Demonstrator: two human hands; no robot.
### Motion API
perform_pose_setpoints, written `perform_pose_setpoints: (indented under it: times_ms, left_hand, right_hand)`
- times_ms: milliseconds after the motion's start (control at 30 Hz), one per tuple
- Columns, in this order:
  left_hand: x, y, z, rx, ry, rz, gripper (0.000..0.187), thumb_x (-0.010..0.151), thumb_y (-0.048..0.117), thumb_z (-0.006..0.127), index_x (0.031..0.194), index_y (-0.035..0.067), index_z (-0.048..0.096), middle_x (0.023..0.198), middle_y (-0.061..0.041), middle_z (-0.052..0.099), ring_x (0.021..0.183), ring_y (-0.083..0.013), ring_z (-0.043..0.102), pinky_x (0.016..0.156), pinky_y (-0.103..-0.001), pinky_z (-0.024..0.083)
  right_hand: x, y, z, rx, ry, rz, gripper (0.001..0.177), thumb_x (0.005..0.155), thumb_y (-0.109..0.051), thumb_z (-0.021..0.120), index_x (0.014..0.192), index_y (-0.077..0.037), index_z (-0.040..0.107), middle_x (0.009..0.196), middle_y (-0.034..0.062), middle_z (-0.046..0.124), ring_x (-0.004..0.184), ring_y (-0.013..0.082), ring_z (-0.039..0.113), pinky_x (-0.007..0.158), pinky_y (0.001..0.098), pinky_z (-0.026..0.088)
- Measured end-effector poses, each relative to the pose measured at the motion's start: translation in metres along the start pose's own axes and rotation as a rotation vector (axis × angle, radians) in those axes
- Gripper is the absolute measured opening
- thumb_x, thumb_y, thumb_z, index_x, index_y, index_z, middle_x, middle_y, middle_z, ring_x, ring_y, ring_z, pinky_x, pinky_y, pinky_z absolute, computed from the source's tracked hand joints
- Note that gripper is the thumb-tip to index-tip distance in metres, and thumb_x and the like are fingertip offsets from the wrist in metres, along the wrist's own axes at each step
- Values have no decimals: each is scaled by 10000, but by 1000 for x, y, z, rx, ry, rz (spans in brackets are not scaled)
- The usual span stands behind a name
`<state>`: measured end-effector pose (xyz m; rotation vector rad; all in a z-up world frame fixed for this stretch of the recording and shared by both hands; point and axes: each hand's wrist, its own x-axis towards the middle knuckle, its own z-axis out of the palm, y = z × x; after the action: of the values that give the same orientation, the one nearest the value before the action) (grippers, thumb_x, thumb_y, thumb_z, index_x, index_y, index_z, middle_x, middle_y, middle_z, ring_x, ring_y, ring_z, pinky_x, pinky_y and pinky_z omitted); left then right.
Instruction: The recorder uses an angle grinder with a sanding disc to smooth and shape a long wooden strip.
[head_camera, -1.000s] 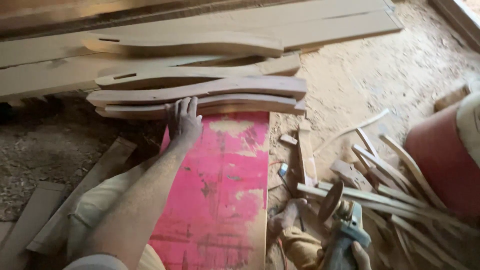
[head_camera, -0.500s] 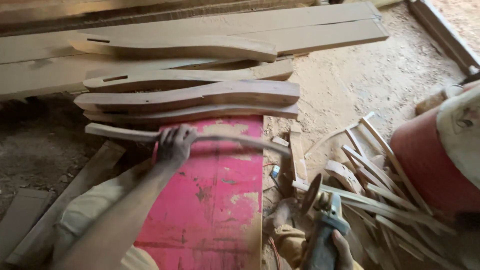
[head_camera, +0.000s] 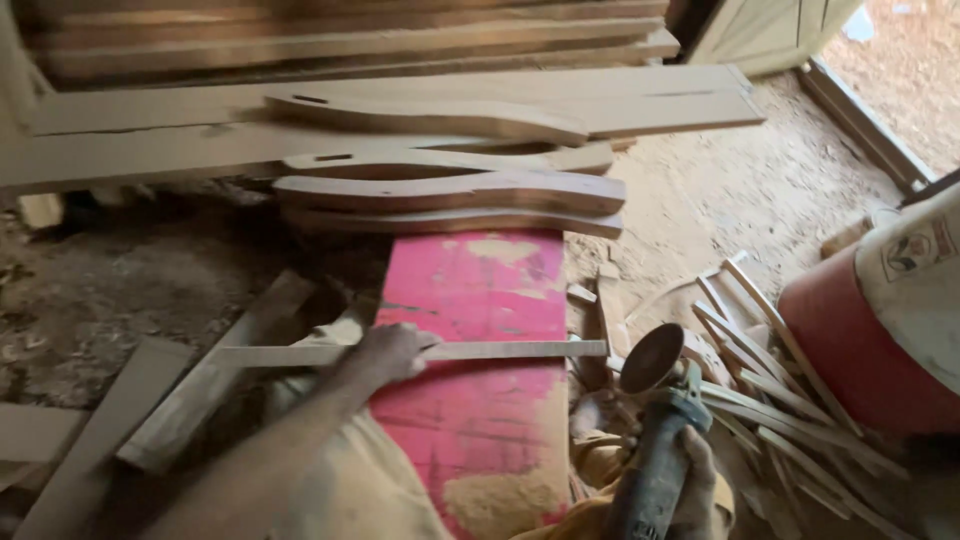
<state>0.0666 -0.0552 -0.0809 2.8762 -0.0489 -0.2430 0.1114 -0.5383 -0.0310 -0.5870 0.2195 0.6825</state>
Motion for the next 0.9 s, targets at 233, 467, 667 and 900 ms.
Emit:
perform_pose_setpoints:
  times_ms: [233,467,667,900]
  left_hand:
    - [-17,10,-15,-11,-43,-97,361,890,455,723,1177,238,690,1061,-95,742,1037,-328,708,871,-525,564]
    - [-53,8,-65,-76,-117,-143,331,915,444,667,1196,271,643,1018,-113,744,986,-343,721,824,-532,576]
    - [-85,25,-91,-59,-241,-228,396,892,499,660,1199,252,617,988,-107,730,971,-353,724,819,-522,587]
    - [-96,20,-71,111,-228,-205,647,871,528,622,1474,309,530,815,-51,650,739,-229,745,692,-373,629]
  right_hand:
    - [-40,38,-26,-1,-52,-88,581,1034,-445,716,1338,27,566,1018,206,693,776,333,712,664,449,612]
    - [-88,49,39,-277,443,31,505,824,-435,712,1123,-32,649,793,108,722,589,234,669,527,363,556]
    - [-55,76,95,-1097,609,27,359,796,-240,808,1031,-20,650,777,106,674,646,222,617,576,367,511]
    - [7,85,170,-1772,558,79,609,644,-385,850,1107,-50,641,864,183,770,863,334,757,784,451,570]
